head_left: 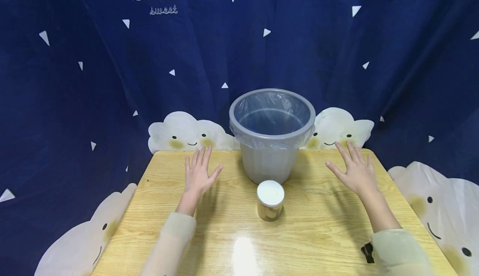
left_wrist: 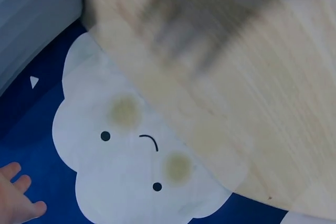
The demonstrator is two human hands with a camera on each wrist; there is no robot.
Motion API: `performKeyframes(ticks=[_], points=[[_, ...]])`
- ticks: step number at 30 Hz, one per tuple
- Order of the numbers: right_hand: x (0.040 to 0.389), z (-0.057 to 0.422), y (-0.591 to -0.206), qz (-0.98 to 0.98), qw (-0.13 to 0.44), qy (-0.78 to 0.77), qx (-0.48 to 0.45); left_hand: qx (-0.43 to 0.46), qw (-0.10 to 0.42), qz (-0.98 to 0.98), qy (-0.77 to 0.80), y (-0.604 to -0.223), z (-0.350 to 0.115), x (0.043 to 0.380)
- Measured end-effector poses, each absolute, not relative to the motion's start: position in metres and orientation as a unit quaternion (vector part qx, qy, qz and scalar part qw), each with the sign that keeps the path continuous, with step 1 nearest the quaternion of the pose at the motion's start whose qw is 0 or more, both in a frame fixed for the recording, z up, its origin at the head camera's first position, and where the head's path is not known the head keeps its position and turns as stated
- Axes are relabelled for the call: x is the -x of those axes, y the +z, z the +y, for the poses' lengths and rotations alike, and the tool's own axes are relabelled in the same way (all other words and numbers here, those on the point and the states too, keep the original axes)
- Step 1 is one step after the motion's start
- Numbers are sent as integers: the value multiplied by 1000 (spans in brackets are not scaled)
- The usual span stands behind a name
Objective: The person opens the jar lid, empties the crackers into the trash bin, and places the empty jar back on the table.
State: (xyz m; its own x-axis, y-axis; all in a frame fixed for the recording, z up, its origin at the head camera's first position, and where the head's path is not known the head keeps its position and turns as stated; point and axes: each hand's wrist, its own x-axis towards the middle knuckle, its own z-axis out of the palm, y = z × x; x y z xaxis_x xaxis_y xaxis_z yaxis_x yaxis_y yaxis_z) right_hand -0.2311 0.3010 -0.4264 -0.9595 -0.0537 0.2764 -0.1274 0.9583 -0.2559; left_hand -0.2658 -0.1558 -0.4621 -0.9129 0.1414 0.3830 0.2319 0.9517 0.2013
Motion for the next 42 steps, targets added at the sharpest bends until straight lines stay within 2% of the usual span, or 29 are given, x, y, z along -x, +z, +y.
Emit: performKeyframes(ticks=[8, 24, 34, 42], points=[[233, 293, -438, -954, 225, 188, -65, 124, 257, -945, -161, -478, -149, 256], [224, 270, -464, -914, 278, 284, -84, 164, 338, -898, -226, -519, -131, 240], [218, 250, -477, -898, 276, 327, -97, 204, 350, -880, -249, -543, -120, 233], [218, 238, -484, -886, 268, 359, -121, 224, 334, -863, -307, -561, -115, 227]])
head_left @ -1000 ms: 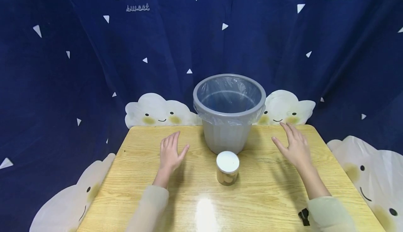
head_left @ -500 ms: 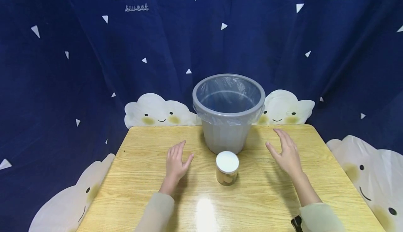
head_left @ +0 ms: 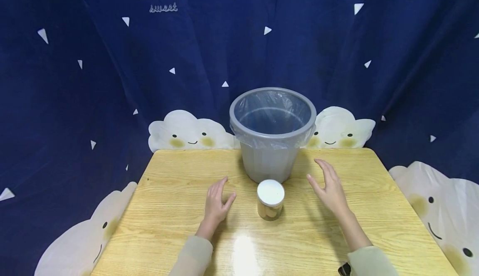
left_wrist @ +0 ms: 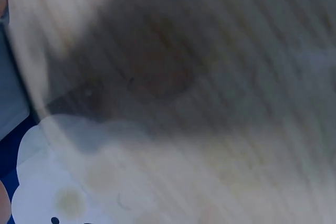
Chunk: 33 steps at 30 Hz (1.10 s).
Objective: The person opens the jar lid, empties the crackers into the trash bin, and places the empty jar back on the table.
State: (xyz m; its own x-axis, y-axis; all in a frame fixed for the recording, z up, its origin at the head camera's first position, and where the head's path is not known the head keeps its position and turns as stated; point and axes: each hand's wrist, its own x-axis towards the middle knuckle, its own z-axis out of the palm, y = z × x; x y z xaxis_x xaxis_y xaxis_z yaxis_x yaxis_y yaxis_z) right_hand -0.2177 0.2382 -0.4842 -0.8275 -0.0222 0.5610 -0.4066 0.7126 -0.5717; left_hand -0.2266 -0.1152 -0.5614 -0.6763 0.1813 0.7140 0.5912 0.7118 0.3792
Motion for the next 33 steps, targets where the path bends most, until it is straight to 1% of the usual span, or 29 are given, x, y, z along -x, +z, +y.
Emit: performKeyframes(ticks=[12, 21, 30, 33], points=[[214, 220, -494, -881, 244, 372, -161, 265, 307, -832, -379, -577, -104, 222], [213, 212, -497, -881, 232, 370, -181, 269, 246, -823, -435, -582, -95, 217], [210, 207, -499, -890, 189, 369, -190, 265, 183, -826, -462, -591, -86, 211], [209, 205, -499, -891, 181, 369, -192, 261, 176, -823, -473, -594, -82, 210]])
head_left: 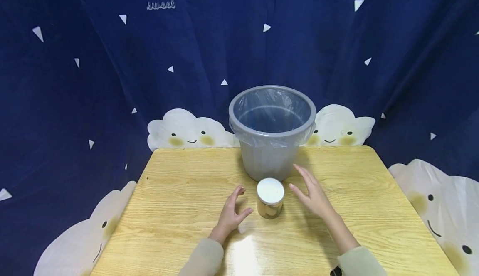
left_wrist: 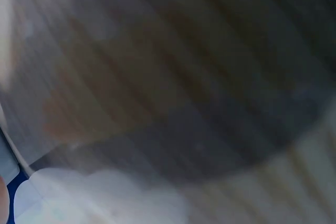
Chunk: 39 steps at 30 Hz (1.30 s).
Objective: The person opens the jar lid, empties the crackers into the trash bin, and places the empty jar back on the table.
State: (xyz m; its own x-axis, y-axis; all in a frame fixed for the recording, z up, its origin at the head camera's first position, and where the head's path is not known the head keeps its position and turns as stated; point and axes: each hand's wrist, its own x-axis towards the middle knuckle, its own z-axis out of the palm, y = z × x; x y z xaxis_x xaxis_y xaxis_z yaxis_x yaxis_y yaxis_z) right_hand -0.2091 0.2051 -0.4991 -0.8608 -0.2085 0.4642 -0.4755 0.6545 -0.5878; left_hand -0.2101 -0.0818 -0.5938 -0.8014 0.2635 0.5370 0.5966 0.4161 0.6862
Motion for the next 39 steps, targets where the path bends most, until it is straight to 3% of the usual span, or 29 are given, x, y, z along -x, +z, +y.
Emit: performKeyframes(ticks=[8, 17, 39], points=[[208, 201, -498, -898, 157, 366, -189, 255, 166, -822, -482, -599, -72, 210], [205, 195, -497, -900, 141, 360, -201, 246, 94, -816, -515, -597, -62, 211], [209, 185, -501, -912, 131, 315, -228, 250, 41, -838, -483, -594, -51, 214]])
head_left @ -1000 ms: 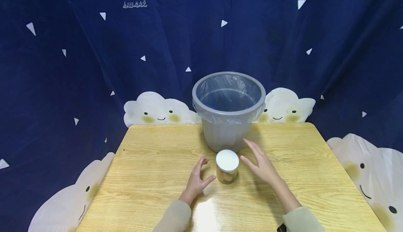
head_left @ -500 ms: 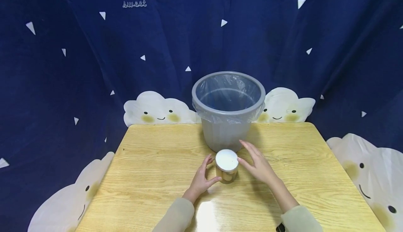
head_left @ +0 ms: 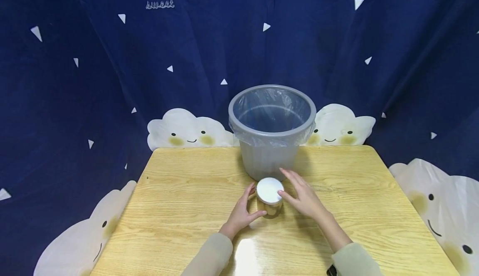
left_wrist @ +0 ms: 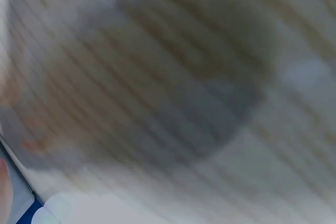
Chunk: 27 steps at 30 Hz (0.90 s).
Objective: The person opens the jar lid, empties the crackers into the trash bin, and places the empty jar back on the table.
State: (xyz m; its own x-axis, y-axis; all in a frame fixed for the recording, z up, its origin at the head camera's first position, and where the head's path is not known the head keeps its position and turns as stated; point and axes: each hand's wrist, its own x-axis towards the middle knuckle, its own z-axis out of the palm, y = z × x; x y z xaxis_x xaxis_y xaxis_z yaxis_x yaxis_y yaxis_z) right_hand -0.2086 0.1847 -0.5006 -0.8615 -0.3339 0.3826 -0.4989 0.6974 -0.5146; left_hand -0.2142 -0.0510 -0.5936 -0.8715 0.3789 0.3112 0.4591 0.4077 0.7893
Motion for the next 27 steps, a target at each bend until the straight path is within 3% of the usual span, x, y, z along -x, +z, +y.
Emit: performKeyframes(ticks=[27], points=[[209, 170, -511, -918, 117, 295, -238, 249, -14, -817, -521, -588, -39, 221]])
